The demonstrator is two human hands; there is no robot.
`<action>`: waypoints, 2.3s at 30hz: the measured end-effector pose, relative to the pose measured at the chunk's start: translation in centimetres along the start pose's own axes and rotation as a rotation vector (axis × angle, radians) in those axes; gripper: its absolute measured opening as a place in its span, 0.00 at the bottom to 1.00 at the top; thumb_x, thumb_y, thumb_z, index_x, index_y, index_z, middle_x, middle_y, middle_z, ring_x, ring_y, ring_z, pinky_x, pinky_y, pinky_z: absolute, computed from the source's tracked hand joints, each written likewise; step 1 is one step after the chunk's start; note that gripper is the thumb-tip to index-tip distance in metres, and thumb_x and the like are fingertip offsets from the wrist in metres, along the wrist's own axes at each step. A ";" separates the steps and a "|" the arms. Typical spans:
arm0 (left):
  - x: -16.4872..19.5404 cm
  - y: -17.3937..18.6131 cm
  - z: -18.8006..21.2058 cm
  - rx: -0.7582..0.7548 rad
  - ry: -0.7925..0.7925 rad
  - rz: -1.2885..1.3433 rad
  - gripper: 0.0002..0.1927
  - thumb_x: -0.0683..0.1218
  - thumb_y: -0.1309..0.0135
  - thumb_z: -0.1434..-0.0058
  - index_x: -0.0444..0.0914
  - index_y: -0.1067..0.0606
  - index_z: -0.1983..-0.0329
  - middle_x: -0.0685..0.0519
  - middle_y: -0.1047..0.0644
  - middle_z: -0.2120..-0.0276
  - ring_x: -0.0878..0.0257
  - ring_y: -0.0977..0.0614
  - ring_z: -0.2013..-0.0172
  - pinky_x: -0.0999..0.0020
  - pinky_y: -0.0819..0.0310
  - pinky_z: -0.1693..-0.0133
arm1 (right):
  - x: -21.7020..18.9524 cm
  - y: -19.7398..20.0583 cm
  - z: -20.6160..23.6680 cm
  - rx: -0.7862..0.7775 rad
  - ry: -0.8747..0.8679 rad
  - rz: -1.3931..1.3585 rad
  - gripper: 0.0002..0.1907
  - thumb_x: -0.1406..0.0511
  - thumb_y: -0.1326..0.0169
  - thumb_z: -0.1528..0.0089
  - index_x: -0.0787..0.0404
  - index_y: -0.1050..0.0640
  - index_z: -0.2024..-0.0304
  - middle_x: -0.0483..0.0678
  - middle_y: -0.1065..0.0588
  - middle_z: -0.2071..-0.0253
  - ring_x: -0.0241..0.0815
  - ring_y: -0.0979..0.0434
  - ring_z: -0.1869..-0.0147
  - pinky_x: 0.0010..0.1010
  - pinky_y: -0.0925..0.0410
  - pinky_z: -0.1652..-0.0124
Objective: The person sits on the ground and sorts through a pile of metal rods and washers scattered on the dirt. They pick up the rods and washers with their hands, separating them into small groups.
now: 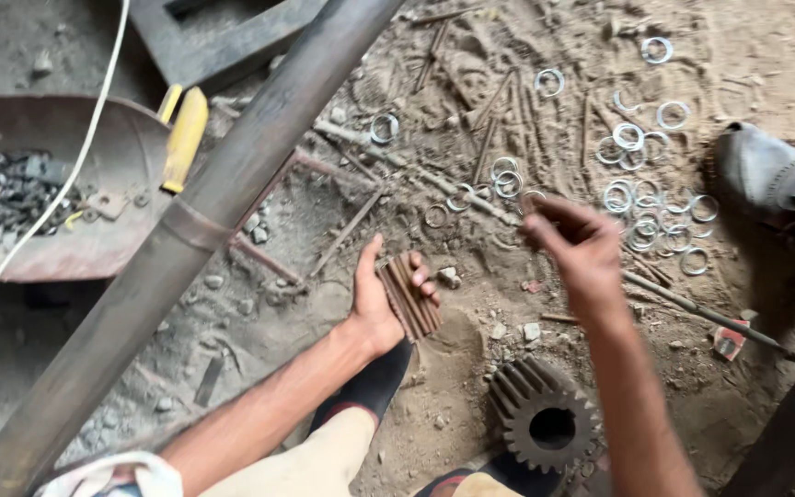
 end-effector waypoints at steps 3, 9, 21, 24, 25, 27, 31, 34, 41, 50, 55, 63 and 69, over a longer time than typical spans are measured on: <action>0.0 -0.9 0.6 0.088 -0.022 -0.075 0.36 0.79 0.58 0.42 0.43 0.28 0.69 0.55 0.27 0.78 0.60 0.23 0.73 0.58 0.25 0.63 | -1.4 -4.7 4.0 -0.084 -0.013 0.013 0.15 0.65 0.37 0.40 0.63 0.18 0.51 0.52 0.18 0.60 0.38 0.16 0.65 0.25 0.23 0.70; -0.1 -1.2 1.2 0.124 0.009 -0.012 0.42 0.83 0.63 0.45 0.42 0.27 0.67 0.54 0.25 0.76 0.60 0.23 0.73 0.60 0.23 0.62 | -2.9 -11.7 8.6 -0.146 0.304 0.447 0.14 0.67 0.38 0.40 0.63 0.17 0.51 0.52 0.17 0.58 0.40 0.14 0.60 0.27 0.20 0.61; -0.3 0.1 -0.4 -0.023 -0.014 -0.050 0.36 0.77 0.63 0.39 0.40 0.29 0.66 0.53 0.29 0.77 0.58 0.25 0.72 0.58 0.26 0.61 | -0.6 -4.7 3.4 0.065 0.514 0.763 0.05 0.68 0.41 0.31 0.63 0.18 0.55 0.51 0.17 0.63 0.37 0.15 0.65 0.24 0.22 0.70; 0.0 0.3 -0.4 -0.023 -0.038 -0.056 0.31 0.70 0.63 0.39 0.39 0.29 0.64 0.53 0.29 0.76 0.58 0.25 0.71 0.56 0.26 0.61 | 1.4 1.9 -2.3 0.177 0.465 0.818 0.07 0.67 0.42 0.30 0.63 0.17 0.52 0.52 0.17 0.59 0.38 0.14 0.62 0.23 0.20 0.69; 0.1 0.4 -0.4 -0.030 -0.038 -0.057 0.29 0.68 0.63 0.39 0.39 0.30 0.64 0.53 0.29 0.76 0.58 0.25 0.71 0.56 0.26 0.60 | 1.8 3.8 -4.0 0.195 0.444 0.867 0.07 0.66 0.41 0.31 0.63 0.18 0.52 0.53 0.17 0.58 0.38 0.15 0.62 0.25 0.21 0.67; 0.3 0.6 -0.6 -0.043 -0.039 -0.059 0.25 0.64 0.63 0.40 0.38 0.30 0.63 0.53 0.29 0.75 0.58 0.25 0.70 0.56 0.26 0.59 | 2.9 6.7 -7.0 0.229 0.413 0.983 0.07 0.66 0.40 0.33 0.62 0.17 0.54 0.53 0.17 0.58 0.39 0.16 0.62 0.29 0.23 0.65; 0.6 1.2 -0.9 -0.018 -0.053 0.001 0.22 0.61 0.62 0.41 0.39 0.30 0.62 0.53 0.30 0.75 0.58 0.25 0.69 0.56 0.26 0.57 | 4.9 10.3 -12.0 0.276 0.398 1.171 0.06 0.65 0.39 0.33 0.60 0.17 0.55 0.51 0.19 0.60 0.41 0.23 0.62 0.35 0.30 0.61; 0.9 1.5 -0.9 0.001 -0.059 0.002 0.22 0.60 0.61 0.41 0.39 0.30 0.61 0.53 0.30 0.75 0.58 0.25 0.69 0.55 0.27 0.56 | 6.5 12.2 -15.1 0.278 0.482 1.255 0.08 0.66 0.40 0.30 0.60 0.21 0.50 0.51 0.25 0.62 0.45 0.28 0.60 0.36 0.32 0.59; 1.7 1.6 -0.7 0.060 -0.080 -0.005 0.21 0.60 0.60 0.42 0.39 0.30 0.62 0.54 0.31 0.75 0.58 0.26 0.70 0.56 0.27 0.57 | 8.3 12.7 -18.7 0.323 0.914 1.373 0.16 0.60 0.36 0.32 0.59 0.29 0.53 0.51 0.29 0.55 0.44 0.31 0.54 0.38 0.31 0.54; 1.8 0.9 -1.2 0.119 -0.075 -0.040 0.20 0.60 0.62 0.42 0.40 0.31 0.63 0.54 0.32 0.76 0.60 0.28 0.71 0.56 0.27 0.58 | 8.4 12.8 -19.8 0.302 0.773 1.376 0.15 0.62 0.34 0.36 0.61 0.28 0.62 0.48 0.31 0.64 0.41 0.34 0.63 0.32 0.33 0.64; 1.7 0.5 -1.3 0.114 -0.070 -0.043 0.20 0.60 0.61 0.41 0.39 0.31 0.63 0.54 0.32 0.76 0.59 0.28 0.71 0.56 0.27 0.58 | 8.1 12.9 -20.6 0.244 0.522 1.498 0.12 0.70 0.38 0.37 0.59 0.25 0.74 0.44 0.32 0.74 0.36 0.35 0.70 0.29 0.36 0.72; 1.9 1.0 -0.9 0.070 -0.058 -0.034 0.20 0.60 0.62 0.42 0.40 0.31 0.63 0.55 0.32 0.76 0.60 0.27 0.71 0.56 0.27 0.57 | 7.0 12.1 -20.5 0.227 0.582 1.362 0.10 0.61 0.34 0.36 0.59 0.17 0.68 0.46 0.26 0.72 0.37 0.32 0.71 0.28 0.36 0.75; 1.8 1.2 -0.7 0.073 -0.053 -0.047 0.21 0.60 0.62 0.42 0.39 0.31 0.63 0.55 0.33 0.76 0.60 0.27 0.71 0.57 0.27 0.57 | 7.1 11.0 -21.3 0.223 0.550 1.465 0.13 0.59 0.34 0.34 0.59 0.18 0.69 0.46 0.25 0.74 0.35 0.30 0.74 0.30 0.34 0.74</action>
Point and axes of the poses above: each hand's wrist, its own z-axis away from the middle knuckle, its own y-axis out of the back of the hand, x = y × z, the point moved 1 cm from there along -z, towards the middle knuckle
